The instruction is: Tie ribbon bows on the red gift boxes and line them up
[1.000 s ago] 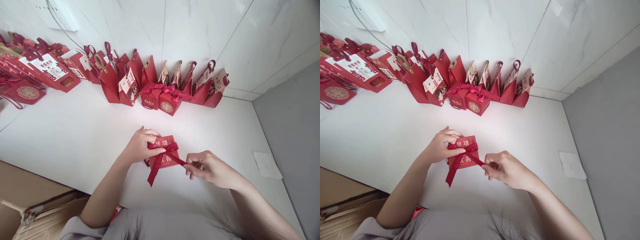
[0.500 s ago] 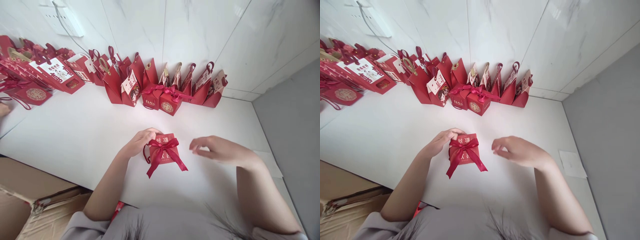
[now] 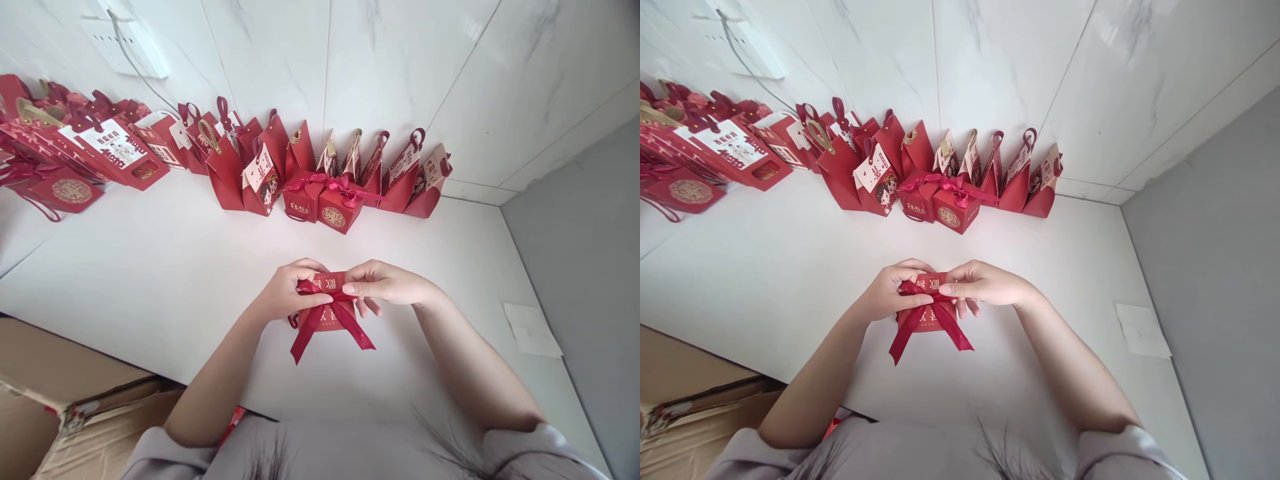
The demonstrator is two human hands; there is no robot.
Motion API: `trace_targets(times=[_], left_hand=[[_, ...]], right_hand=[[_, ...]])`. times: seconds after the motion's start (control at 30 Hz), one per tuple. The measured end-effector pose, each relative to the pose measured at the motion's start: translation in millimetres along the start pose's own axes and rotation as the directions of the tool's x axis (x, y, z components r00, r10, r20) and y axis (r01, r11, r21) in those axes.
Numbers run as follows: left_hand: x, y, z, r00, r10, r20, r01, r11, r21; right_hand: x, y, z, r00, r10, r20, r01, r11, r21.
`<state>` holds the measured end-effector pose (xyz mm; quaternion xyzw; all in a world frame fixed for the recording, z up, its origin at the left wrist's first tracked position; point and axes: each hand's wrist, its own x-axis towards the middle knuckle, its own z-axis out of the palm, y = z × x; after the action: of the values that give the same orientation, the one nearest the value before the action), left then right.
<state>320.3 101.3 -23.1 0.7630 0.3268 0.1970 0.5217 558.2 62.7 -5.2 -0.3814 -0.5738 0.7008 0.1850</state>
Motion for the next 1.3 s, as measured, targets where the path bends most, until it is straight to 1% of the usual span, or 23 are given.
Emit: trace_targets(times=[0.1, 0.17, 0.27, 0.37, 0.5, 0.57, 0.63, 0.73, 0.87, 0.97, 1.17, 1.3], left_hand=[[0.6, -0.4, 0.9, 1.0, 0.009, 0.019, -0.01, 1.0, 0.009], [1.0, 0.8, 0.7, 0.999, 0.029, 0.02, -0.03, 0.999, 0.04], [1.3, 4.0, -0.8, 0.999, 0.037, 0.039, -0.04, 0.996, 0.077], [1.4, 6.9, -2.7, 0.998, 0.037, 0.055, -0.042, 0.994, 0.101], [1.3, 7.7, -3.6, 0.997, 0.039, 0.06, -0.045, 0.994, 0.095], [1.3, 7.8, -2.0, 0.999, 0.032, 0.041, -0.036, 0.994, 0.1], [1.6, 8.2, 1.3, 1.0, 0.014, -0.012, -0.012, 0.991, 0.131], [2.6, 8.6, 7.2, 0.997, -0.011, -0.075, 0.023, 0.987, 0.159], [3.4, 6.7, 11.0, 0.999, -0.03, -0.045, 0.035, 0.995, 0.098], [3.1, 5.4, 10.6, 0.999, -0.047, -0.027, 0.048, 0.996, 0.069], [2.7, 8.0, 9.8, 0.999, -0.044, -0.028, 0.047, 0.992, 0.117], [2.2, 6.1, 9.3, 0.999, -0.037, -0.034, 0.041, 0.993, 0.107]], right_hand=[[0.3, 1.6, -2.2, 0.999, 0.004, -0.033, -0.006, 0.998, -0.061], [0.7, 2.3, -4.4, 0.999, 0.025, -0.03, -0.027, 0.996, -0.08], [2.4, 3.3, -7.3, 0.999, 0.037, -0.022, -0.038, 0.997, -0.074], [5.4, 4.9, -9.1, 0.999, 0.023, -0.027, -0.024, 0.997, -0.072], [8.8, 7.2, -9.7, 0.999, 0.007, -0.046, -0.009, 0.998, -0.056], [8.9, 7.1, -9.1, 0.999, -0.004, -0.05, 0.002, 0.999, -0.043], [7.9, 6.1, -7.8, 0.998, -0.012, -0.055, 0.01, 0.999, -0.041], [5.4, 3.8, -5.2, 0.996, -0.033, -0.086, 0.024, 0.993, -0.112], [3.4, 2.4, -2.6, 0.986, -0.094, -0.139, 0.055, 0.964, -0.26], [4.2, 3.7, -2.5, 0.982, -0.111, -0.152, 0.059, 0.95, -0.306], [9.9, 11.1, -4.8, 0.981, -0.108, -0.16, 0.068, 0.969, -0.24], [12.3, 15.7, -7.0, 0.983, -0.123, -0.133, 0.104, 0.984, -0.145]])
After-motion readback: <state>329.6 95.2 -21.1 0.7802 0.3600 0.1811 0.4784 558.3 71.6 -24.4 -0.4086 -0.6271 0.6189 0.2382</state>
